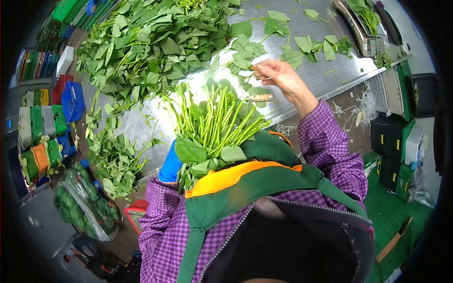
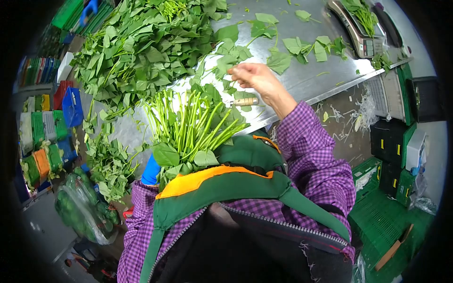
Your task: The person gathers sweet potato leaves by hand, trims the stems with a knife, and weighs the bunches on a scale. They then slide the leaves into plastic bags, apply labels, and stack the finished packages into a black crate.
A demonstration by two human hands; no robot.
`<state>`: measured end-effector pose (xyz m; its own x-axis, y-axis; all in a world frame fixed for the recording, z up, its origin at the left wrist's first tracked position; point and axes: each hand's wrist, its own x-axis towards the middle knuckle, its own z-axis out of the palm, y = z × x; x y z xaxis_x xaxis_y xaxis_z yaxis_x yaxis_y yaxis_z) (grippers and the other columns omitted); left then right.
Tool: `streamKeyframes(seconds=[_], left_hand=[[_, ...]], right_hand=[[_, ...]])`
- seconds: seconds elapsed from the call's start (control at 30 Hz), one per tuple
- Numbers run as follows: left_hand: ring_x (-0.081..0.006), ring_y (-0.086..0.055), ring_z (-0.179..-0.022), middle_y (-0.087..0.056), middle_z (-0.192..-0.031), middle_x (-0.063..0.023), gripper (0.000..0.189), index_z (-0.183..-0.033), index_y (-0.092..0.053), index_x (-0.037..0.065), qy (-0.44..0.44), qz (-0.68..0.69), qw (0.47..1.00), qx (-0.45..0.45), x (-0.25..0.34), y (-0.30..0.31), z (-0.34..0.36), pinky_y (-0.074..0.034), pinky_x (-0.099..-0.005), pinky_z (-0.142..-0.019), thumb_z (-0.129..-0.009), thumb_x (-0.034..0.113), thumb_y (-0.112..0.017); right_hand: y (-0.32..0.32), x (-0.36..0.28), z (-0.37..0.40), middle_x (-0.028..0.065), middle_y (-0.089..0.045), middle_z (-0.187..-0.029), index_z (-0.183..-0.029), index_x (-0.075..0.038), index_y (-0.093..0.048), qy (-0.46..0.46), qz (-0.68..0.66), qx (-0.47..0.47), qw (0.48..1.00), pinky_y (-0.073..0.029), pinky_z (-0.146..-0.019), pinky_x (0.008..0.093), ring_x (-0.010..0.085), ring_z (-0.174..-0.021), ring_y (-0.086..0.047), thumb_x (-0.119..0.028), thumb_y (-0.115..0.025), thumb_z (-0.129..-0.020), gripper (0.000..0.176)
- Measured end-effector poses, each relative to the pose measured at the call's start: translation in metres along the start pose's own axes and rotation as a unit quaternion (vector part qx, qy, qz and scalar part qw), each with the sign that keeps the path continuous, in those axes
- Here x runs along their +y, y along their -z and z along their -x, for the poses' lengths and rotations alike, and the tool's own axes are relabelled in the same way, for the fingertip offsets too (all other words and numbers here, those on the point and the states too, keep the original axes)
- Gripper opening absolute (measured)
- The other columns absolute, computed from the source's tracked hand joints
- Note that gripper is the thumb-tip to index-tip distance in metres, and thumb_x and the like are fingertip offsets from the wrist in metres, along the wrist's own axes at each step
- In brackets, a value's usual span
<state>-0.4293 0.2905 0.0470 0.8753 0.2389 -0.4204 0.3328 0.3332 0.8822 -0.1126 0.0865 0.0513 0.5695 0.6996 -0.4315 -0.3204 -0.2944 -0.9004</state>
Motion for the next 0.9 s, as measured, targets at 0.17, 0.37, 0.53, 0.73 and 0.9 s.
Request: streamKeyframes(seconds=[0.17,0.37,0.53,0.73,0.9], left_hand=[[-0.0155,-0.063,-0.078,-0.066,-0.090,-0.0078,0.016,-0.100,-0.060,0.000,-0.003,-0.039,0.999,-0.038,0.002,0.002,-0.004,-0.052,-0.0279,-0.068,-0.088,0.008,-0.052],[-0.0161,-0.063,-0.079,-0.066,-0.088,-0.0071,0.017,-0.101,-0.059,0.000,-0.025,-0.031,0.999,0.003,-0.002,0.000,0.004,-0.053,-0.0284,-0.069,-0.088,0.008,-0.052],[-0.0161,-0.063,-0.080,-0.065,-0.090,-0.0071,0.018,-0.103,-0.058,0.000,-0.020,-0.027,0.999,0.009,-0.008,0.004,0.006,-0.052,-0.0285,-0.069,-0.089,0.009,-0.052],[-0.0162,-0.063,-0.081,-0.065,-0.092,-0.0072,0.020,-0.105,-0.057,0.000,-0.016,-0.031,0.999,0.008,-0.012,0.008,0.003,-0.052,-0.0286,-0.070,-0.089,0.010,-0.052],[-0.0162,-0.062,-0.083,-0.064,-0.093,-0.0073,0.021,-0.107,-0.056,0.001,-0.013,-0.032,0.999,0.016,-0.019,0.010,0.009,-0.052,-0.0287,-0.071,-0.089,0.011,-0.052]], right_hand=[[-0.045,0.033,0.003,0.0036,-0.063,-0.100,-0.120,-0.003,-0.055,-0.096,-0.187,-0.183,0.960,-0.046,-0.080,0.0282,0.0124,-0.089,-0.057,-0.021,-0.060,-0.089,0.036],[-0.029,0.026,-0.010,0.0043,-0.061,-0.089,-0.116,0.003,-0.054,-0.085,-0.302,-0.082,0.946,-0.052,-0.077,0.0286,0.0129,-0.077,-0.058,-0.009,-0.058,-0.089,0.030],[-0.013,0.016,0.006,0.0064,-0.060,-0.103,-0.124,0.002,-0.050,-0.060,-0.279,-0.076,0.955,-0.050,-0.083,0.0321,0.0161,-0.087,-0.059,-0.017,-0.058,-0.091,0.039],[-0.055,0.029,-0.001,0.0056,-0.063,-0.105,-0.112,-0.001,-0.061,-0.080,-0.193,-0.230,0.951,-0.047,-0.082,0.0267,0.0133,-0.090,-0.059,-0.018,-0.064,-0.087,0.030],[-0.030,0.028,-0.011,0.0036,-0.061,-0.089,-0.109,0.004,-0.061,-0.035,-0.244,-0.055,0.968,-0.049,-0.076,0.0250,0.0108,-0.078,-0.055,-0.011,-0.064,-0.085,0.028]])
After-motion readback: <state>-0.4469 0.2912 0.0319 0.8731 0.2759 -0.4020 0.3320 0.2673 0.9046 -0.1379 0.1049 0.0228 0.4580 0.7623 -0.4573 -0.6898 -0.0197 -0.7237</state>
